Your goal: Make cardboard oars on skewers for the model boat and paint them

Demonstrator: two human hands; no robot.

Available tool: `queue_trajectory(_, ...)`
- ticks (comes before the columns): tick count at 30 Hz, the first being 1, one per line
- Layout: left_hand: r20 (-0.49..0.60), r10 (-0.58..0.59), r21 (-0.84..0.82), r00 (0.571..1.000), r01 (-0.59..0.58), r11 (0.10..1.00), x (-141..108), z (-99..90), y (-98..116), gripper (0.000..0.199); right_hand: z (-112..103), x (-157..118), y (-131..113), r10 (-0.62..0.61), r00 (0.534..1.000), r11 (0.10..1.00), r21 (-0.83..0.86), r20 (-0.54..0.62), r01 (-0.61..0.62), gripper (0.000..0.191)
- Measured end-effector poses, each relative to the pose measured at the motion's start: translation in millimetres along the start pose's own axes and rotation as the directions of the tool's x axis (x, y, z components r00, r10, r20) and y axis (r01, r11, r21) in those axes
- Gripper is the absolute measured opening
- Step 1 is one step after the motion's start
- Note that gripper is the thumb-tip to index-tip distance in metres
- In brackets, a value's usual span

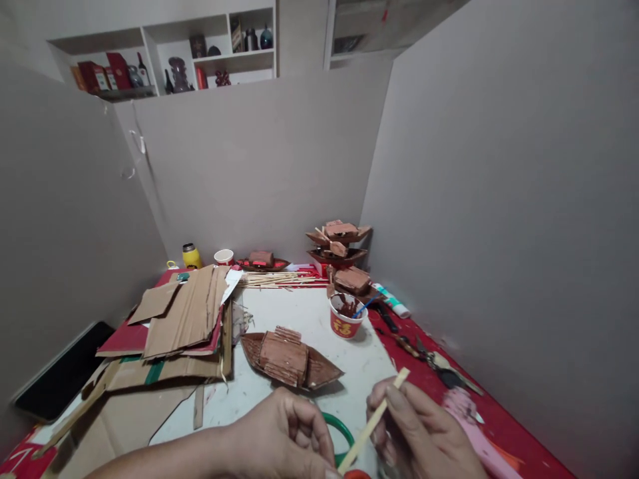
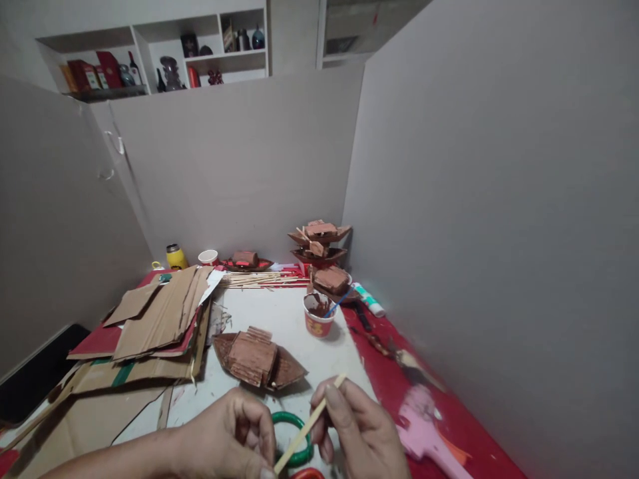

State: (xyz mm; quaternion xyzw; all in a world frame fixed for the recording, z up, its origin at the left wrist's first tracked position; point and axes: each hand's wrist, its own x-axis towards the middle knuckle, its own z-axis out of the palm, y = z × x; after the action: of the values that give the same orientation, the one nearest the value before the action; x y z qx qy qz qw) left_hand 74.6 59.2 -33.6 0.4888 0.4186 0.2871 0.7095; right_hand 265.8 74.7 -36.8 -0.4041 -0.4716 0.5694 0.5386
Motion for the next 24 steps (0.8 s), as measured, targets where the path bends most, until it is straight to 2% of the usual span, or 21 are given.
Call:
queue_trajectory(6, 0.093, 0.020, 0.057, 0.995, -0.026, 0.998, -2.6, -0.6, 1.6, 0.042, 0.4, -4.1, -0.4, -0.015, 0.997, 0.999, 0.032, 0.074, 0.013, 0.042)
queue_trajectory(11, 0.095, 0.054, 0.138, 0.994, -0.067, 0.988, -8.2, 3.7, 9.3, 0.044, 0.6, -3.1, 0.1, -0.020, 0.997, 0.998, 0.060, 0.075, 0.015, 0.041)
queue_trajectory(13, 0.087, 0.154, 0.257, 0.984, -0.171, 0.951, -9.2, 5.5, 10.9, 0.043, 0.3, -2.6, 0.5, -0.032, 0.998, 0.998, 0.062, 0.057, 0.029, 0.039)
queue_trajectory(14, 0.090, 0.247, 0.341, 0.965, -0.263, 0.903, -8.6, 5.7, 10.3, 0.041, 0.0, -2.4, 0.8, -0.036, 0.998, 0.998, 0.060, 0.056, 0.032, 0.039)
queue_trajectory(15, 0.106, 0.358, 0.429, 0.927, -0.368, 0.825, -7.0, 5.4, 8.4, 0.039, -0.4, -2.1, 1.1, -0.034, 0.998, 0.998, 0.053, 0.055, 0.031, 0.039)
queue_trajectory(16, 0.145, 0.480, 0.509, 0.865, -0.481, 0.714, -4.5, 4.6, 5.6, 0.036, -0.8, -1.7, 1.6, -0.033, 0.998, 0.999, 0.042, 0.054, 0.031, 0.039)
queue_trajectory(17, 0.200, 0.594, 0.569, 0.779, -0.586, 0.577, -1.5, 3.4, 2.1, 0.034, -1.3, -1.3, 2.3, -0.036, 0.998, 0.999, 0.030, 0.054, 0.034, 0.039)
queue_trajectory(19, 0.333, 0.754, 0.635, 0.566, -0.726, 0.265, 4.6, 1.0, -5.0, 0.030, -2.1, -0.3, 4.1, -0.049, 0.998, 0.999, 0.006, 0.049, 0.049, 0.040)
queue_trajectory(20, 0.387, 0.793, 0.654, 0.471, -0.746, 0.124, 6.7, 0.2, -7.8, 0.028, -2.4, 0.3, 5.2, -0.061, 0.997, 0.998, -0.003, 0.044, 0.061, 0.040)
queue_trajectory(21, 0.426, 0.812, 0.677, 0.399, -0.736, 0.007, 7.6, -0.2, -9.6, 0.026, -2.7, 1.1, 6.4, -0.073, 0.996, 0.997, -0.009, 0.045, 0.074, 0.039)
queue_trajectory(22, 0.451, 0.819, 0.705, 0.353, -0.704, -0.085, 7.0, 0.1, -10.3, 0.023, -3.0, 2.1, 7.4, -0.087, 0.995, 0.996, -0.014, 0.049, 0.088, 0.038)
queue_trajectory(24, 0.502, 0.804, 0.748, 0.319, -0.627, -0.218, 1.6, 2.4, -8.8, 0.020, -3.7, 5.2, 8.5, -0.103, 0.993, 0.994, -0.017, 0.052, 0.104, 0.036)
